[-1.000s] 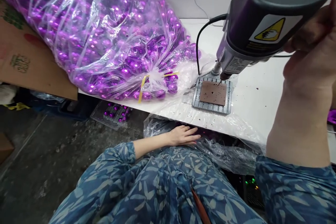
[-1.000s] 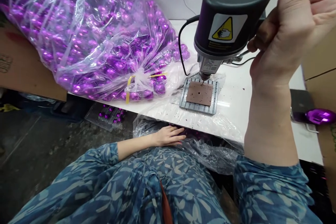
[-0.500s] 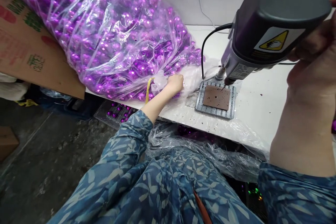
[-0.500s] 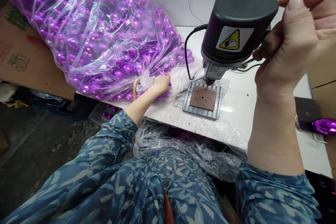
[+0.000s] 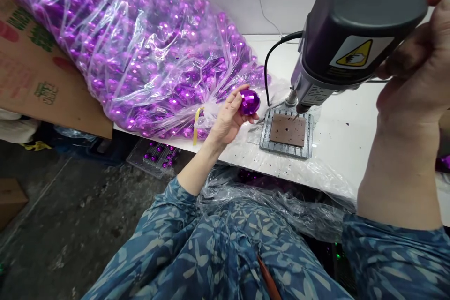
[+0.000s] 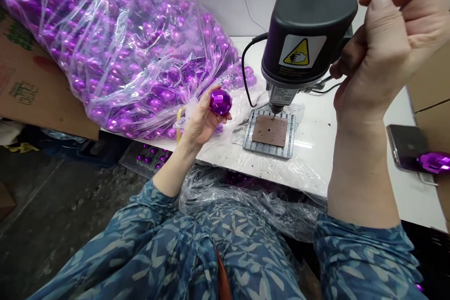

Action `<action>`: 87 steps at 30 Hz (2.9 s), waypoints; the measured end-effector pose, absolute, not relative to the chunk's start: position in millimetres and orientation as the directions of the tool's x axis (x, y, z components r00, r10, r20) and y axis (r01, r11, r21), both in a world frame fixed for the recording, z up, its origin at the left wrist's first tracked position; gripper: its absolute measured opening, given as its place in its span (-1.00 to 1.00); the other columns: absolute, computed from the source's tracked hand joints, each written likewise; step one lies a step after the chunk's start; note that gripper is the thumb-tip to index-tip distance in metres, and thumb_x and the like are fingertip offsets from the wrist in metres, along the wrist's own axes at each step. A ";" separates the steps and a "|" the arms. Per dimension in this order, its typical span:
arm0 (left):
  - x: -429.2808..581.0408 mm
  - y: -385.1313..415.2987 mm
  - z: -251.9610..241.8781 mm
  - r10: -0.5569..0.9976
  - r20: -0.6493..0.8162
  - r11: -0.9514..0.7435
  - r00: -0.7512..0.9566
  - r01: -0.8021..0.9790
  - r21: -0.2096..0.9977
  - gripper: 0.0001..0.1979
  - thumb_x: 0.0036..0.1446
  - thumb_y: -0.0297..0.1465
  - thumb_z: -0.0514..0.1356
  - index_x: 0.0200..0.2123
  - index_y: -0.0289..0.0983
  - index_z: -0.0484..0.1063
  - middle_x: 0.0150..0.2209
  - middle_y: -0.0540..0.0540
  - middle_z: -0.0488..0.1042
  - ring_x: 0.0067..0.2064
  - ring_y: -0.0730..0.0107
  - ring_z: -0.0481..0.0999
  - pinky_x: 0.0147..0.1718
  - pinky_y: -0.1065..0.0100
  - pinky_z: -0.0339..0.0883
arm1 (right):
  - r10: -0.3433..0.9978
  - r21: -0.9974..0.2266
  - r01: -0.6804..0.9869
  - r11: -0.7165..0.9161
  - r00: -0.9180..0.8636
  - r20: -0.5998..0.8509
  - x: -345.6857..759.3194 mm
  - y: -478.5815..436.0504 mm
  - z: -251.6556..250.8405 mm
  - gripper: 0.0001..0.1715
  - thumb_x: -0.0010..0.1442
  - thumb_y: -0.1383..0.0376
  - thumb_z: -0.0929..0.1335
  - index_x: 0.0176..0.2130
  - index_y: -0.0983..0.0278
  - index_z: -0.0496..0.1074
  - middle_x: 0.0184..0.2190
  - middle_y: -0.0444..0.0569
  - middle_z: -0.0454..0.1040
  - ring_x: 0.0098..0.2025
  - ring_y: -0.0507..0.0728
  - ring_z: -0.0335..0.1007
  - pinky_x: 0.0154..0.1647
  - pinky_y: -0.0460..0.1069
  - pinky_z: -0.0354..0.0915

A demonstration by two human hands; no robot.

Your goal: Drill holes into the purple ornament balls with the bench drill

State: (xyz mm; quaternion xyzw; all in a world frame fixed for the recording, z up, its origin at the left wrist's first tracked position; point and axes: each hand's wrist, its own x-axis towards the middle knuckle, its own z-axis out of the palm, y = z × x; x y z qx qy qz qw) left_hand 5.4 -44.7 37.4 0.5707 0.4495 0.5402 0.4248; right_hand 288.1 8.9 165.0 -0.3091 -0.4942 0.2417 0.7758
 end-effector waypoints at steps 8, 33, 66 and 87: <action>48.0 -58.1 4.3 0.970 -0.015 0.065 0.243 -0.200 0.978 -0.56 0.52 -0.01 0.09 0.28 -0.06 0.43 0.09 -0.23 0.63 0.11 0.02 0.68 0.06 -0.17 0.65 | 0.599 -0.592 -0.152 0.792 0.379 0.705 283.5 8.6 164.8 -0.81 0.07 0.20 0.53 -0.39 0.25 0.53 -0.66 -0.24 0.04 -0.69 -0.12 -0.23 -0.73 -0.04 -0.26; 99.4 -5.3 -68.7 0.962 0.160 -0.185 0.220 0.099 0.978 -0.59 0.31 -0.11 0.38 0.09 -0.16 0.43 0.15 -0.23 0.61 0.21 0.11 0.63 0.26 0.01 0.43 | 0.627 -0.681 0.053 0.730 0.344 0.699 282.1 -0.8 168.5 -0.78 0.40 0.44 0.30 -0.33 0.27 0.33 -0.60 -0.27 0.07 -0.69 -0.15 -0.07 -0.72 -0.16 -0.13; 102.1 -13.1 -82.5 0.896 0.259 -0.394 0.361 0.379 0.837 -0.34 0.26 -0.04 0.41 0.33 -0.12 0.41 0.34 -0.25 0.48 0.54 -0.16 0.20 0.50 -0.19 0.13 | 0.528 -0.568 0.051 0.822 0.306 0.792 282.8 -19.4 151.7 -0.52 0.18 -0.04 0.48 -0.28 0.32 0.44 -0.55 -0.30 0.25 -0.70 -0.22 0.08 -0.73 -0.19 -0.07; 101.6 -14.7 -81.9 0.894 0.250 -0.403 0.371 0.423 0.811 -0.36 0.30 -0.04 0.37 0.35 -0.11 0.38 0.36 -0.23 0.45 0.54 -0.15 0.20 0.49 -0.14 0.14 | 0.318 -0.403 0.203 0.893 0.350 0.881 284.7 -32.5 92.0 -0.75 0.40 0.08 0.40 -0.17 0.22 0.45 -0.69 -0.31 -0.09 -0.72 -0.13 0.01 -0.65 -0.14 0.05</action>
